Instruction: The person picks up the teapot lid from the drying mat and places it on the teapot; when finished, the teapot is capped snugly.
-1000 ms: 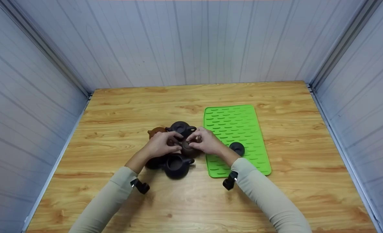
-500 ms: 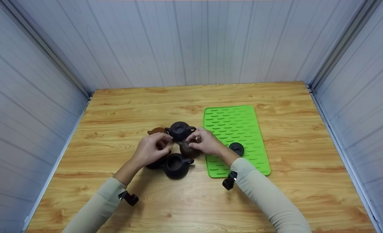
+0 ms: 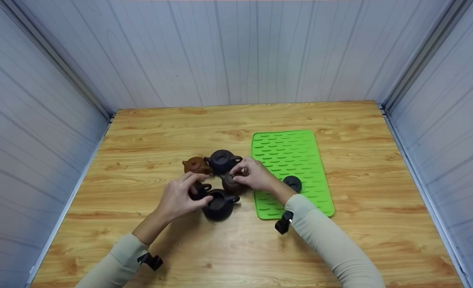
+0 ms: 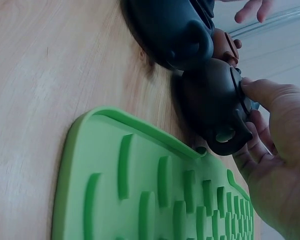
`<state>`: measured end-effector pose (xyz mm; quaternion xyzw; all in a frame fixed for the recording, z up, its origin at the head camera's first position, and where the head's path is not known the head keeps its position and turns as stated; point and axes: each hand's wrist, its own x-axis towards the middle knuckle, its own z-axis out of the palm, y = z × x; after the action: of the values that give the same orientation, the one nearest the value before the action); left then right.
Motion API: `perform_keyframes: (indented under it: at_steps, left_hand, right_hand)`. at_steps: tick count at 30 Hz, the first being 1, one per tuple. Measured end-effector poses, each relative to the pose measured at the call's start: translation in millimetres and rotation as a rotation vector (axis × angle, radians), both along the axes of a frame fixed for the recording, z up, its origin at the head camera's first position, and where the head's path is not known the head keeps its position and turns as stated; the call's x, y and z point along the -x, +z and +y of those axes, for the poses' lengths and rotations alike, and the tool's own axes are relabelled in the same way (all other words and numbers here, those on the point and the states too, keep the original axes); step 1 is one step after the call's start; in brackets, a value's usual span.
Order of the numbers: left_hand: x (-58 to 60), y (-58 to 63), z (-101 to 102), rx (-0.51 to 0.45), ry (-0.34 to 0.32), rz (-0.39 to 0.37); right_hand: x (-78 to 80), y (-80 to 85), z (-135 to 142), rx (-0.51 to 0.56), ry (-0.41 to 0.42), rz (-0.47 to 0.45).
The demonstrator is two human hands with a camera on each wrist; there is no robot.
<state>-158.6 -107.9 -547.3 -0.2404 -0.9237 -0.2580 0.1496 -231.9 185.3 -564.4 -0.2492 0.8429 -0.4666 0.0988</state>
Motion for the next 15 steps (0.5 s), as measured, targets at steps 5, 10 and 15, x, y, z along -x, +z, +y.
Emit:
perform_keyframes:
  at_steps: [5,10,15]
  left_hand:
    - [-8.5,-3.9,-1.2,0.029,0.015,0.021]
    - [-14.9,-11.5,-3.5,0.002,0.024,0.015]
    - [-19.5,-18.9,-7.0,-0.036,0.003,-0.010]
  right_hand:
    - [-0.6,0.2,-0.3,-0.001,-0.008,-0.011]
    - [0.6,-1.9,-0.4,-0.004,-0.014,-0.017]
    - [0.9,-1.7,-0.7,-0.006,-0.016,-0.015]
